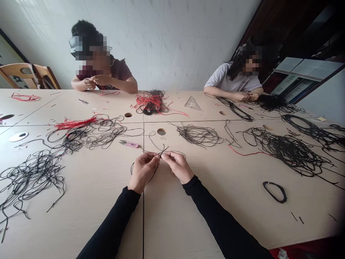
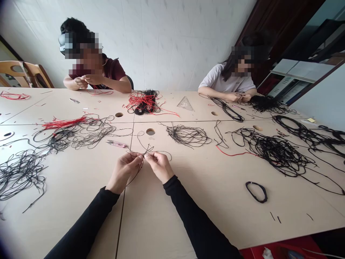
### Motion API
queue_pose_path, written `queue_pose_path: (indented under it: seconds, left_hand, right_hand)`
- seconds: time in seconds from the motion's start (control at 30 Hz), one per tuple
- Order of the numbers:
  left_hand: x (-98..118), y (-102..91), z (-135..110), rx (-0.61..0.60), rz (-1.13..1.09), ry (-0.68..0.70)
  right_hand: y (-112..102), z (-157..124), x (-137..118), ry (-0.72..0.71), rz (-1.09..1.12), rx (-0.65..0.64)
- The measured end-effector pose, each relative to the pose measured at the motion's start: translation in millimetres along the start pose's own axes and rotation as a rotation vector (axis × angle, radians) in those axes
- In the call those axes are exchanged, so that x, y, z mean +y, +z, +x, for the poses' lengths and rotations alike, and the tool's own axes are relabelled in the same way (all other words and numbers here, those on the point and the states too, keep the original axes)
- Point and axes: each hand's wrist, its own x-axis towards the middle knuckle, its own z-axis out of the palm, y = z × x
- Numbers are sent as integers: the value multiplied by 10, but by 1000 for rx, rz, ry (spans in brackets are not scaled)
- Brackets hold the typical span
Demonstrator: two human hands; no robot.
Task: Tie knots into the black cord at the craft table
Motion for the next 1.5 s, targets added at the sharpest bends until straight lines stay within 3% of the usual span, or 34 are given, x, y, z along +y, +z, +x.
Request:
queue_pose_path:
  seconds: [0.37, 0.73, 1.13, 1.5]
  left_hand:
    - [21, 7, -13, -75, -53, -49]
    - [0, -5, 7, -35, -28, -24]
    - [-15, -22, 22, -63, 13, -57]
    - [-47, -44, 45, -39, -25, -21]
  right_hand:
    - [-1, -6, -18, 31, 76, -59]
    - [24, 8, -16, -96, -40, -44]
    - [-2, 1, 8, 23, 12, -3]
    - [18, 28, 46, -89, -55, 2]
